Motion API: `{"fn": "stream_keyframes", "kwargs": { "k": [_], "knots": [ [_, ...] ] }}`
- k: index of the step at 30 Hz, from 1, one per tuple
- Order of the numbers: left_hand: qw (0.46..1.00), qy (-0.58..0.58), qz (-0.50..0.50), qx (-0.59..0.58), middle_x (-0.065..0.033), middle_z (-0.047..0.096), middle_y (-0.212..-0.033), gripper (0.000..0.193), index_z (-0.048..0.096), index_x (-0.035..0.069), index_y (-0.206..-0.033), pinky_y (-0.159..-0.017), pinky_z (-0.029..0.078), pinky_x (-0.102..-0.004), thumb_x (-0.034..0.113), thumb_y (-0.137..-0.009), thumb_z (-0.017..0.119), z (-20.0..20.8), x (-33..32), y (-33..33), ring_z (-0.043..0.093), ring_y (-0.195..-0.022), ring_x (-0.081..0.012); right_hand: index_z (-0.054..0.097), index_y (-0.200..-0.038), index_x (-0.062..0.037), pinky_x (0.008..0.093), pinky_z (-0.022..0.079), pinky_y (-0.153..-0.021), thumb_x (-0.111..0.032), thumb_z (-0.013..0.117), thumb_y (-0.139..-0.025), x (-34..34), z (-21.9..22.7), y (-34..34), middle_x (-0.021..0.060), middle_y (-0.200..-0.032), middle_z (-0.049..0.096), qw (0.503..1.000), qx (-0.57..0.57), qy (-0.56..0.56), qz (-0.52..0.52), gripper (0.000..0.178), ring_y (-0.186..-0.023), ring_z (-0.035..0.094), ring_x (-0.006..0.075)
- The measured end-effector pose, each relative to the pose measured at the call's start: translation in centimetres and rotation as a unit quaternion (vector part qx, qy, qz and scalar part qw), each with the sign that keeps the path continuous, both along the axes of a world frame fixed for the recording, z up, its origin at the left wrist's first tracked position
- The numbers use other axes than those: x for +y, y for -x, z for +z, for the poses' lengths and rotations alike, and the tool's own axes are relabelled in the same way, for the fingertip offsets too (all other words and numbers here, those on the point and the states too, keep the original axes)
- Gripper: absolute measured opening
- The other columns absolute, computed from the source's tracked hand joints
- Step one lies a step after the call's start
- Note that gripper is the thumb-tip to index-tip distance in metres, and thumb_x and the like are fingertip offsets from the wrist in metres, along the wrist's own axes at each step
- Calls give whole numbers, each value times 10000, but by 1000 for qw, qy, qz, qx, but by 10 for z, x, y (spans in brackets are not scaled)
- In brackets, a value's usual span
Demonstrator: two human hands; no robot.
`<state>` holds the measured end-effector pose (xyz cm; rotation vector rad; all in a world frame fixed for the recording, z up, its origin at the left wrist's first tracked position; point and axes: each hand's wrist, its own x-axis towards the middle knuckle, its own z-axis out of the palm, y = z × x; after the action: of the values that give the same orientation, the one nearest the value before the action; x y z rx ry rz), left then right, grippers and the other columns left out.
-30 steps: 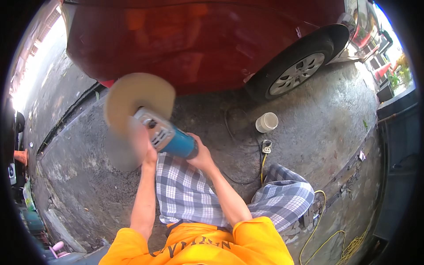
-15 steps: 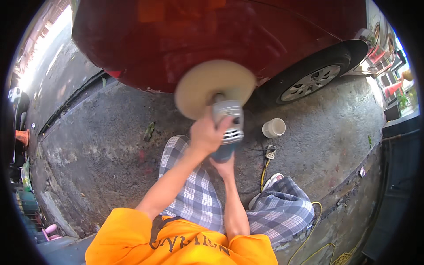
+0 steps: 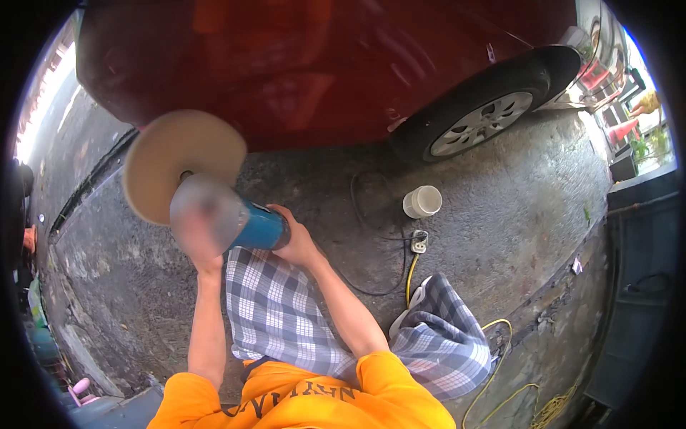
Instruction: The person uses a power polisher to buff the red exterior surface of a car, moving the tool across a scratched area and touching the surface with their hand.
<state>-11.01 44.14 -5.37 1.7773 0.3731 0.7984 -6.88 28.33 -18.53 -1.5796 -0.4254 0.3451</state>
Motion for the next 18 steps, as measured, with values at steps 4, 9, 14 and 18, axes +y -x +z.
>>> {"fn": "stream_keyframes", "kwargs": {
  "k": [4, 9, 14, 18],
  "knots": [
    [965, -229, -66, 110, -236, 673, -855, 598, 538, -43, -1103, -720, 525, -482, 525, -918, 582, 21, -90, -34, 679, -815, -420, 411, -1379, -43, 350, 427, -1001, -63, 821, -623, -36, -45, 17, 108, -1289, 566, 979, 86, -161, -86, 860, -1154, 548, 187],
    [920, -307, -154, 189, -271, 657, -833, 629, 500, -13, -1022, -638, 519, -512, 590, -873, 600, 20, -165, -70, 657, -758, -465, 437, -1359, -51, 327, 468, -936, -35, 812, -649, -83, -58, 15, 39, -1176, 609, 957, 105, -233, -141, 803, -1046, 593, 177],
    [931, -276, -126, 202, -281, 664, -877, 662, 514, -40, -1088, -691, 512, -528, 586, -884, 585, 10, -162, -62, 652, -806, -480, 424, -1349, -50, 337, 426, -991, -27, 810, -596, -96, -76, 18, 80, -1228, 576, 971, 112, -175, -116, 847, -1127, 540, 177],
    [967, -217, -55, 124, -235, 689, -961, 615, 543, -30, -1166, -780, 518, -455, 537, -928, 557, 7, -119, -35, 676, -897, -424, 424, -1381, -62, 337, 420, -1023, -75, 816, -610, -67, -59, 21, 117, -1261, 582, 979, 103, -160, -76, 865, -1195, 544, 211]
  ]
}}
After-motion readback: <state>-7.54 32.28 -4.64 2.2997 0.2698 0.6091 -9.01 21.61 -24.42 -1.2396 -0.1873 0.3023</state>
